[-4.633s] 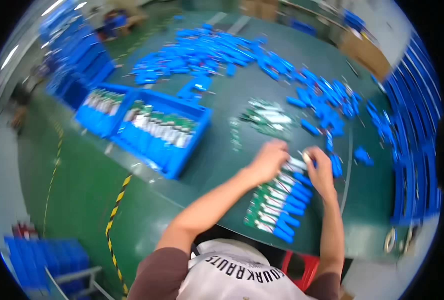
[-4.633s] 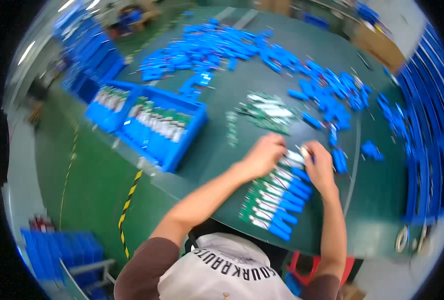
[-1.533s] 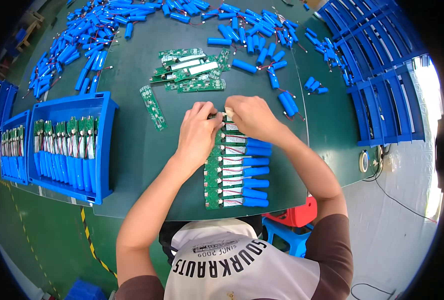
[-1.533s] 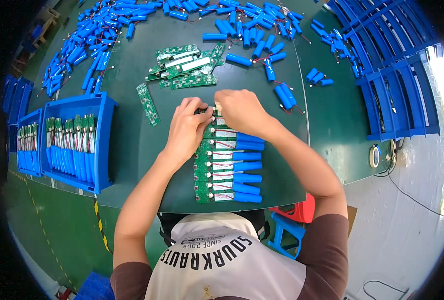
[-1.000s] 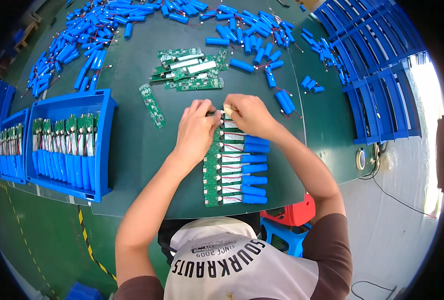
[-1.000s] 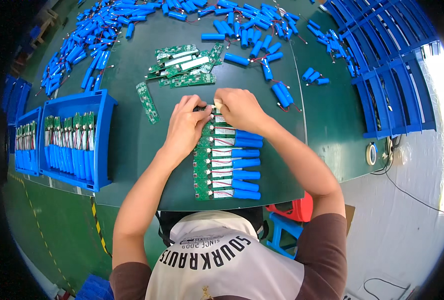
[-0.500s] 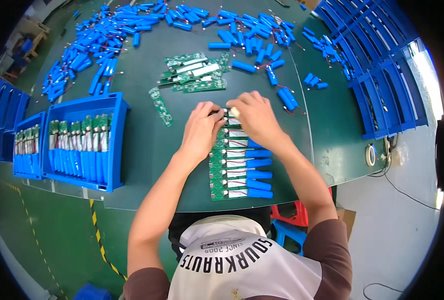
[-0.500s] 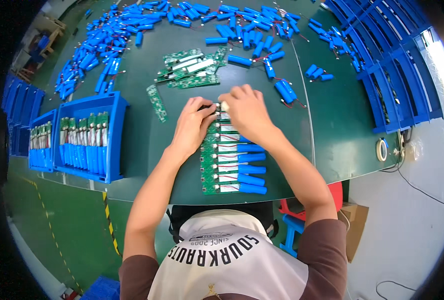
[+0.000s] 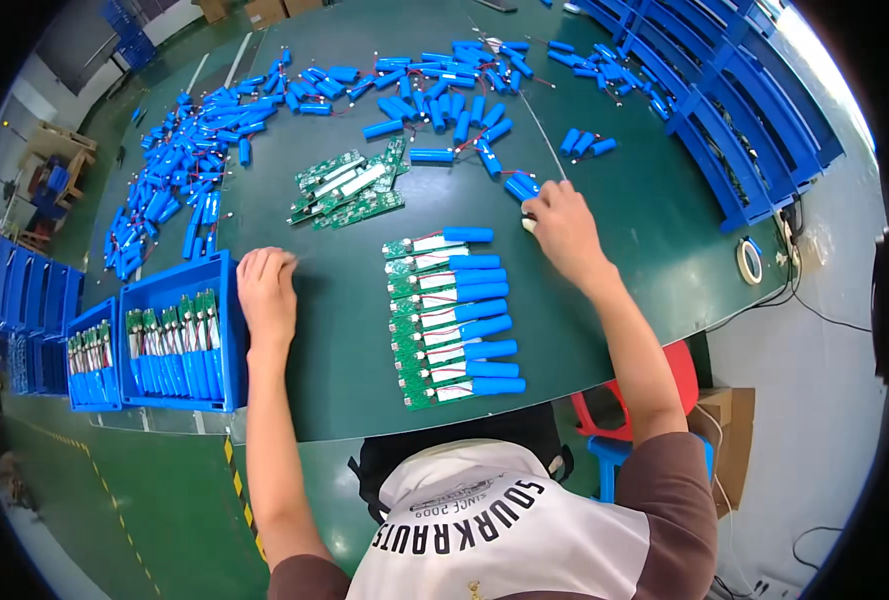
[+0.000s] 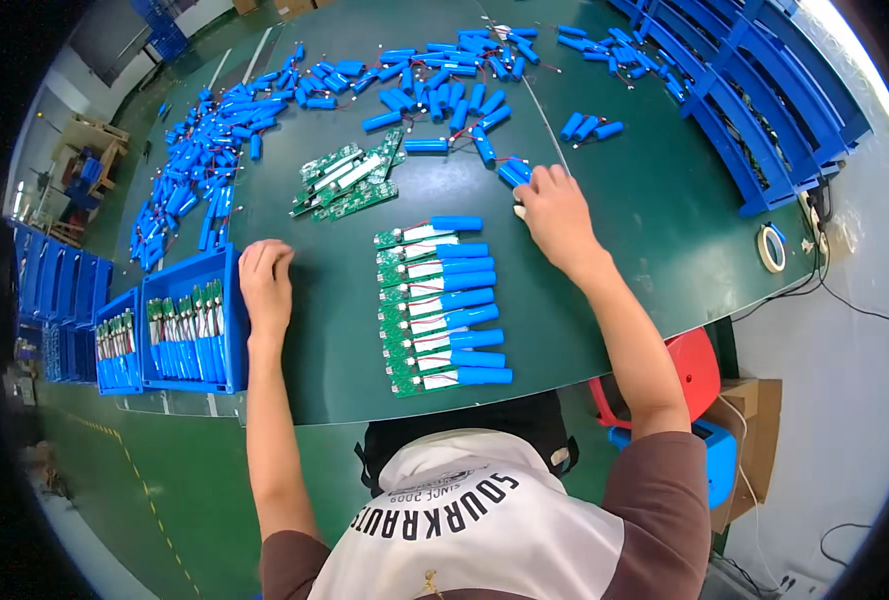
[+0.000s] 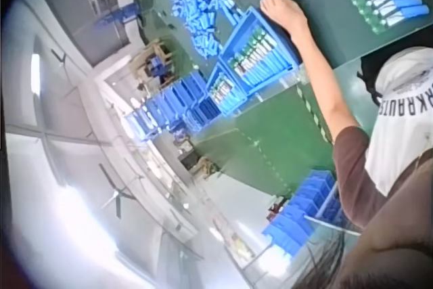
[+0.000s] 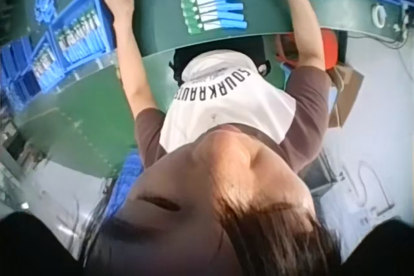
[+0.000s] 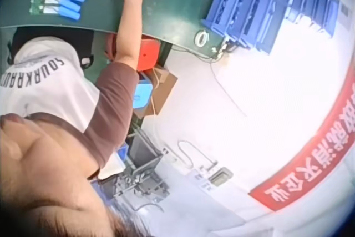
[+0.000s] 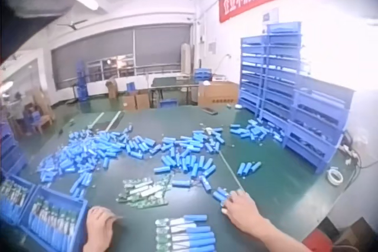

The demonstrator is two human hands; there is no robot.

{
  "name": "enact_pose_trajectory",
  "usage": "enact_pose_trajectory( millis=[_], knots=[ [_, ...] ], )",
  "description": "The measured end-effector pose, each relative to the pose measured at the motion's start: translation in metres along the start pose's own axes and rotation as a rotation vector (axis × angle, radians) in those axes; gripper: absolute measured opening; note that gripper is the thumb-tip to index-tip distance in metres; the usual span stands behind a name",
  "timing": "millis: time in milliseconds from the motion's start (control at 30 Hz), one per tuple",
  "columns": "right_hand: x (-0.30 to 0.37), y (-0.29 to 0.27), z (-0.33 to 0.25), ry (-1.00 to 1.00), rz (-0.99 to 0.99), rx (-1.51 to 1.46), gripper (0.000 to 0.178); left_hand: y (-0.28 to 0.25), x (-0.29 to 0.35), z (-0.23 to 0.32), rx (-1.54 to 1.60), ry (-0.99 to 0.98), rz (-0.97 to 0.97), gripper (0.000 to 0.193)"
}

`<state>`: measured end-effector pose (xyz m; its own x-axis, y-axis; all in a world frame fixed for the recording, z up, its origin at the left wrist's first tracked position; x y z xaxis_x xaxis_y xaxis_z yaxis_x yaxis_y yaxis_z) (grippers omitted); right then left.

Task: The person connects battery packs to circuit boards and presses them together onto adhesive tape, stacks the assembled units into a plastic crate, and arranges additional battery packs and circuit boards on the table to assemble.

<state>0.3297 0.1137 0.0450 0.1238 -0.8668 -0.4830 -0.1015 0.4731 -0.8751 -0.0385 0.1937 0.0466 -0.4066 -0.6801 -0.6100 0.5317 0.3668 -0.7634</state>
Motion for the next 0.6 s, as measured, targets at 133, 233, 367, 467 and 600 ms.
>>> enact_pose_trajectory(
  millis=[133,233,367,467,600],
  knots=[
    [0.006,0.024,0.000,0.036,0.030,0.079,0.016,0.011,-0.041,0.057,0.143,0.114,0.267,0.009],
    [0.002,0.006,-0.004,0.081,0.089,-0.129,0.012,0.052,-0.060,0.104,0.201,0.303,0.119,0.009],
    [0.003,0.002,0.024,0.396,0.095,-0.732,0.014,0.091,-0.063,0.122,0.285,0.256,-0.142,0.005],
    [-0.015,0.004,0.026,0.345,0.089,-0.978,0.018,0.084,-0.076,0.091,0.555,-0.099,0.008,0.011],
    [-0.052,0.030,-0.016,0.226,-0.111,-1.108,0.021,0.091,-0.081,0.103,0.821,-0.343,-0.076,0.022]
  ],
)
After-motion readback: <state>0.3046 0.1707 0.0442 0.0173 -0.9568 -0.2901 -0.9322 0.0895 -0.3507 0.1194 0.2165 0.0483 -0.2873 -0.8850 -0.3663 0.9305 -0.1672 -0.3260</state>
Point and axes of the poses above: each hand's wrist, its own x-axis away from the middle knuckle, its own y-axis out of the palm, z = x × y, the point moved 8 cm from there along -x, towards the middle knuckle, and after that the axes turned 2 degrees about y, right-handed, at the moved point
